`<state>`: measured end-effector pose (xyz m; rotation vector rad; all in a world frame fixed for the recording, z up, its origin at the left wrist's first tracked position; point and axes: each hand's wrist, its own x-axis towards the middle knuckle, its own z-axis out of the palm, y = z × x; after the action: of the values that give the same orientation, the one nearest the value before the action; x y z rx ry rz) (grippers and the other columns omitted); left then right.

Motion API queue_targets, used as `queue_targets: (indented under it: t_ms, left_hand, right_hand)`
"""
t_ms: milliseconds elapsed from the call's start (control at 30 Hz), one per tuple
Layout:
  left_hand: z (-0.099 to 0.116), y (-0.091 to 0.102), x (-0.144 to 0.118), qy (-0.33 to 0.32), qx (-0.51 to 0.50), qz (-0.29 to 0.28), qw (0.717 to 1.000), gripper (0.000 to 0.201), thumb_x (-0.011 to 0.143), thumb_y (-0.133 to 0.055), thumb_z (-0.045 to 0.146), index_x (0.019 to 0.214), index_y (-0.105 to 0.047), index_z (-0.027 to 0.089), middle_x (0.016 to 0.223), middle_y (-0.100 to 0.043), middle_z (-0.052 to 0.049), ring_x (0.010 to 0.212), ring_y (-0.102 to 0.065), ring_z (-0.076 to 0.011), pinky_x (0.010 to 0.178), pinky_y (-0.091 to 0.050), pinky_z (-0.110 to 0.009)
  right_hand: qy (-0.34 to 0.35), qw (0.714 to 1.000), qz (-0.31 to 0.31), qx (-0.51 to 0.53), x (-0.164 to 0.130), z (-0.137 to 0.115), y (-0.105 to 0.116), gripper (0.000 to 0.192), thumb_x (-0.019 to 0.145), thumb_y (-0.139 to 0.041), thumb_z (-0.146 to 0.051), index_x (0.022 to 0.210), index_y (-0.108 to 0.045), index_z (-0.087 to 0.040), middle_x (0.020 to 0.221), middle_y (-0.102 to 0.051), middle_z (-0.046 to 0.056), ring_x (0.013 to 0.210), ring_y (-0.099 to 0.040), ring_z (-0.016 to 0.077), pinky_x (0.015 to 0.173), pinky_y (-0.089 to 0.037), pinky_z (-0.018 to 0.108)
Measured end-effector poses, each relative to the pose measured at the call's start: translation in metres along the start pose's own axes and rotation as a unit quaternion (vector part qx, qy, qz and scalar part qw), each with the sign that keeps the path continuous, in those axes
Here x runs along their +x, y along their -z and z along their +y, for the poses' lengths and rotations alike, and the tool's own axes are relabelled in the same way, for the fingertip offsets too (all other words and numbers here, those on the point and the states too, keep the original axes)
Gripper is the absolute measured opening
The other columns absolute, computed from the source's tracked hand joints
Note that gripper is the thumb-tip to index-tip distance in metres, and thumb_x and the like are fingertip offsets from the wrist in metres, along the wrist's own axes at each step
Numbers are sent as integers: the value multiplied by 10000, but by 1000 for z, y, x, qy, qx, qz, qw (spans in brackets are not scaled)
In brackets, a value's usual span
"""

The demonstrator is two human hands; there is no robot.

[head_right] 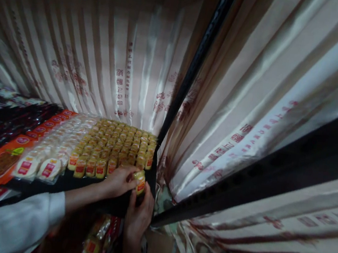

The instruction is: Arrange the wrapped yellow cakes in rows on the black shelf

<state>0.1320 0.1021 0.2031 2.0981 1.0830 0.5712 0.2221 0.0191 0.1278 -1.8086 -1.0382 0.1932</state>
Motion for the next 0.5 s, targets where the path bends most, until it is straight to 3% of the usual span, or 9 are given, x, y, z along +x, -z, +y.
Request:
queue_targets:
  t_ms: [100,233,367,500]
  left_hand:
    - [8,-5,12,-22,18,5,1000,378,784,-480,288,1141,-535,175,979,-623,-56,861,-577,-181,795,-461,-298]
    - [14,-12,19,-60,55,39,996,387,813,-422,197,1194,-479,165,1162,-530,-84,1011,-530,-184,900,-433,-312]
    - [10,-19,21,-111,120,53,985,323,804,-409,131,1098,-542,151,1120,-546,-73,1035,-489,-184,925,-423,-309]
    - [4,-19,25,-152,174,36,972,232,814,-409,123,915,-616,144,1024,-604,-63,1010,-470,-200,908,-430,-323]
  right_hand:
    - [-36,999,34,16,15,4,-3,519,788,-475,-487,1188,-461,-157,1150,-556,148,1011,-535,250,815,-434,367]
    - [-40,998,34,25,29,13,-10,432,787,-458,-460,1105,-453,-168,1074,-552,138,941,-538,227,698,-459,312]
    - [-34,999,31,-10,41,22,-18,372,781,-442,-424,1052,-467,-171,1001,-560,118,885,-538,223,713,-434,319]
    - [16,999,31,-14,55,26,-26,296,786,-426,-410,912,-536,-165,872,-580,93,825,-532,215,745,-412,330]
